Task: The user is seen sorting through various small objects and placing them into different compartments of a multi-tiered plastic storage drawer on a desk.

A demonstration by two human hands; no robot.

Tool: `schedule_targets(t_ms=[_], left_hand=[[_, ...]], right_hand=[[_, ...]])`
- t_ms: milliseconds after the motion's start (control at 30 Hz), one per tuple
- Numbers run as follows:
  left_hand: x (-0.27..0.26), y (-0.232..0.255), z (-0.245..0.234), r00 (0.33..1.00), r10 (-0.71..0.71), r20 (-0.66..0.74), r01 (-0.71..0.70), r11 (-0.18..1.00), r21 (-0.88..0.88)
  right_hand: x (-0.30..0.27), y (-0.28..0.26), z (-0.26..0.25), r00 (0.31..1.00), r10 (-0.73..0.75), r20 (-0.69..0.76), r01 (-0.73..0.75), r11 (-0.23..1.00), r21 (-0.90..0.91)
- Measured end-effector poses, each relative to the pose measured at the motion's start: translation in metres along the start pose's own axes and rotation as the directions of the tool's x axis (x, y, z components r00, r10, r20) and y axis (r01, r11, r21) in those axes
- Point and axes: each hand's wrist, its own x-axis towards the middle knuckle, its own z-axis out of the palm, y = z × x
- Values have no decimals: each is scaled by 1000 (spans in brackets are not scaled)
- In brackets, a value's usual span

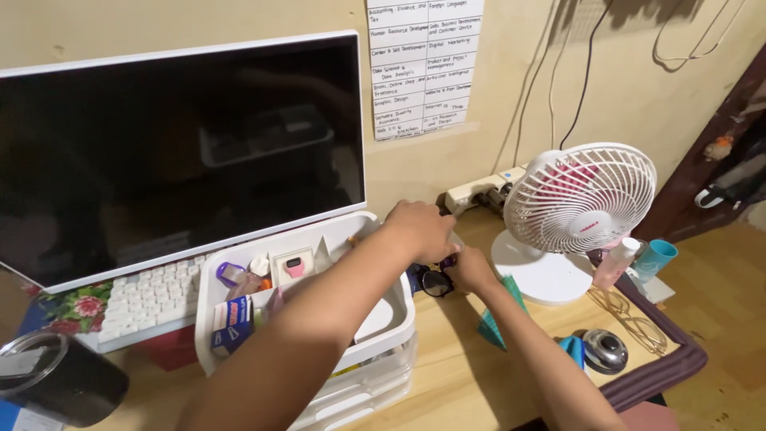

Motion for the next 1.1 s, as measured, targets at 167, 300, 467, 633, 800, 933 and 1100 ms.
schedule_targets(t_ms=[167, 300, 467, 633, 800, 933, 1100], left_hand=[[4, 4, 5, 999, -35, 21, 35, 999, -18], [-7, -7, -10, 997, -75, -11, 74, 993, -94], [-73, -52, -51, 962, -158, -222, 122, 978, -168], [-142, -96, -44, 899, -310, -309, 232, 936, -265], [-187, -126, -3, 826, -456, -332, 314, 860, -402], [-197, -143, 30, 799, -461, -386, 271, 850, -452], [-203, -136, 35, 753, -443, -486, 201, 858, -473]], right_hand=[[7, 10, 5, 1000, 30, -8, -30, 996, -86], [-9, -68, -54, 978, -112, -176, 119, 992, 30], [-42, -206, -132, 936, -241, -256, 315, 899, 303], [-30, -270, -133, 876, -447, -184, 479, 850, 218], [-9, -297, -94, 780, -598, 184, 598, 799, 64], [-8, -317, -70, 762, -588, 271, 632, 767, -114], [-31, -346, -75, 878, -314, 362, 418, 871, -258]])
